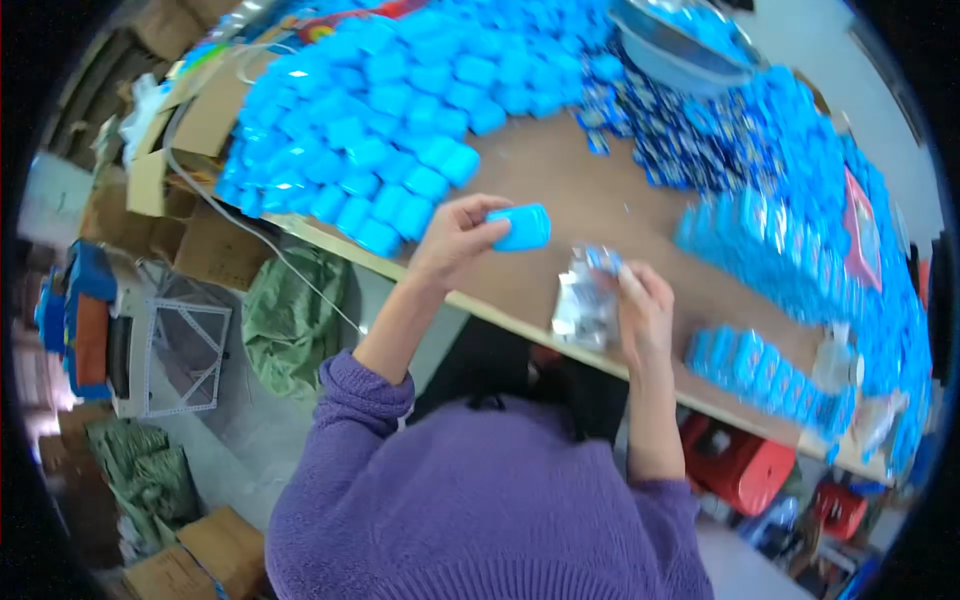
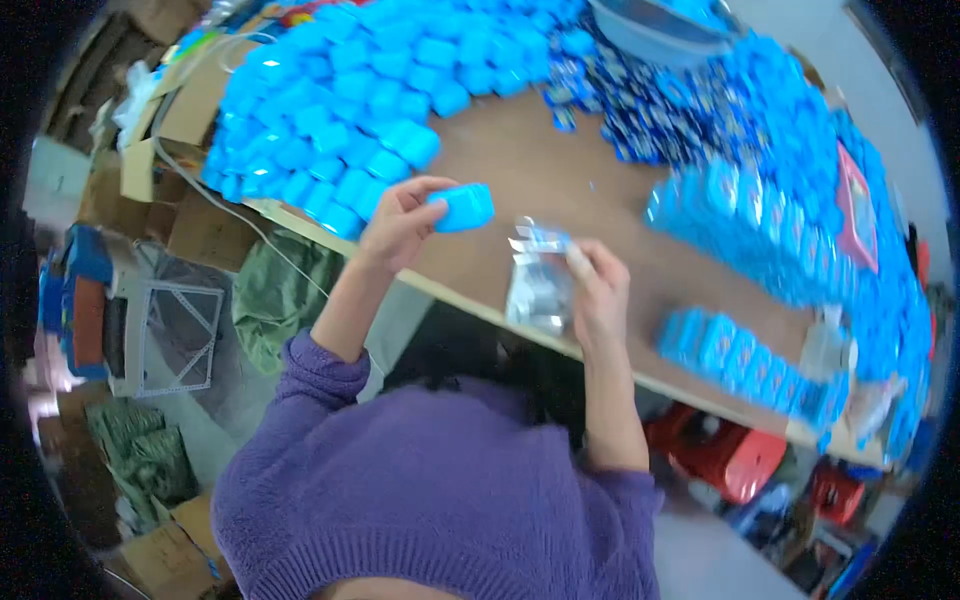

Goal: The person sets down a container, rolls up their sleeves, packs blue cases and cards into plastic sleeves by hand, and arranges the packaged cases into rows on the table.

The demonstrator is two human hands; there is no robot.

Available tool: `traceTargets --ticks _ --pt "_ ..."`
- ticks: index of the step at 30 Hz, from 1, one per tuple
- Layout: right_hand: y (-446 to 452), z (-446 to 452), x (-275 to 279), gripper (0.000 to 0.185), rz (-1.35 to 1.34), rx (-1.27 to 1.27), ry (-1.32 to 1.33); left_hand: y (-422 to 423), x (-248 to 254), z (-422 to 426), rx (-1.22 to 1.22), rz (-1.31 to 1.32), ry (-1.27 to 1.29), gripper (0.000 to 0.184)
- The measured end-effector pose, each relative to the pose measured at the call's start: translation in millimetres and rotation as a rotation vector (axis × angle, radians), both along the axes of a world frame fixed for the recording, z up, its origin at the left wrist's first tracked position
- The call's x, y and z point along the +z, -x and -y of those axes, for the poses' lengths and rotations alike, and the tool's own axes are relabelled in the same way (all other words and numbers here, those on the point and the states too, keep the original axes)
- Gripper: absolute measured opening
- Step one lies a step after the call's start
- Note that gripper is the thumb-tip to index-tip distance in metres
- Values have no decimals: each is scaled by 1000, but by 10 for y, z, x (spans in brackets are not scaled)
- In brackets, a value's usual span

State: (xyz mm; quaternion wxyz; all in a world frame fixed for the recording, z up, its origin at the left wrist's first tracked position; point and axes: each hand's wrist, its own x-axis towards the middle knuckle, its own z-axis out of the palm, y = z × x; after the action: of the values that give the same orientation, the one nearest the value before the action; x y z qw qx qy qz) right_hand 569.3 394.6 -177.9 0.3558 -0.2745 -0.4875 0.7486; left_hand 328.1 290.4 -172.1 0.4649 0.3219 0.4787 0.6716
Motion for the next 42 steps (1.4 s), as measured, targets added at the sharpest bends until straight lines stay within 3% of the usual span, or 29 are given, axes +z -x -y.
traceTargets --ticks 1,5,11,15,18,23,27,30,42 --pt "-10 -19 -14 14 -6 4 15 -180 -40 7 -60 152 -30 35" --pt "-63 -21 7 12 -99 -6 93 -524 -40 30 -136 257 -58 31" --pt "-134 9 29 8 -384 37 287 -642 -143 -22 -96 197 59 29" --pt "-169 25 22 7 -345 83 258 -685 -119 -36 -86 185 95 26" --pt "-191 2 -90 9 -271 38 95 -704 -104 -37 -95 169 106 24" --pt "-237 33 -112 7 -337 57 73 -699 -43 -20 -143 211 181 22" --pt "-277 64 -75 8 -116 91 -46 -708 -16 -18 -174 143 178 24" --pt "-274 70 30 8 -96 82 -281 -725 26 -5 -201 138 122 26" --pt "-307 91 72 6 -182 30 -213 -812 63 5 -197 110 54 35"
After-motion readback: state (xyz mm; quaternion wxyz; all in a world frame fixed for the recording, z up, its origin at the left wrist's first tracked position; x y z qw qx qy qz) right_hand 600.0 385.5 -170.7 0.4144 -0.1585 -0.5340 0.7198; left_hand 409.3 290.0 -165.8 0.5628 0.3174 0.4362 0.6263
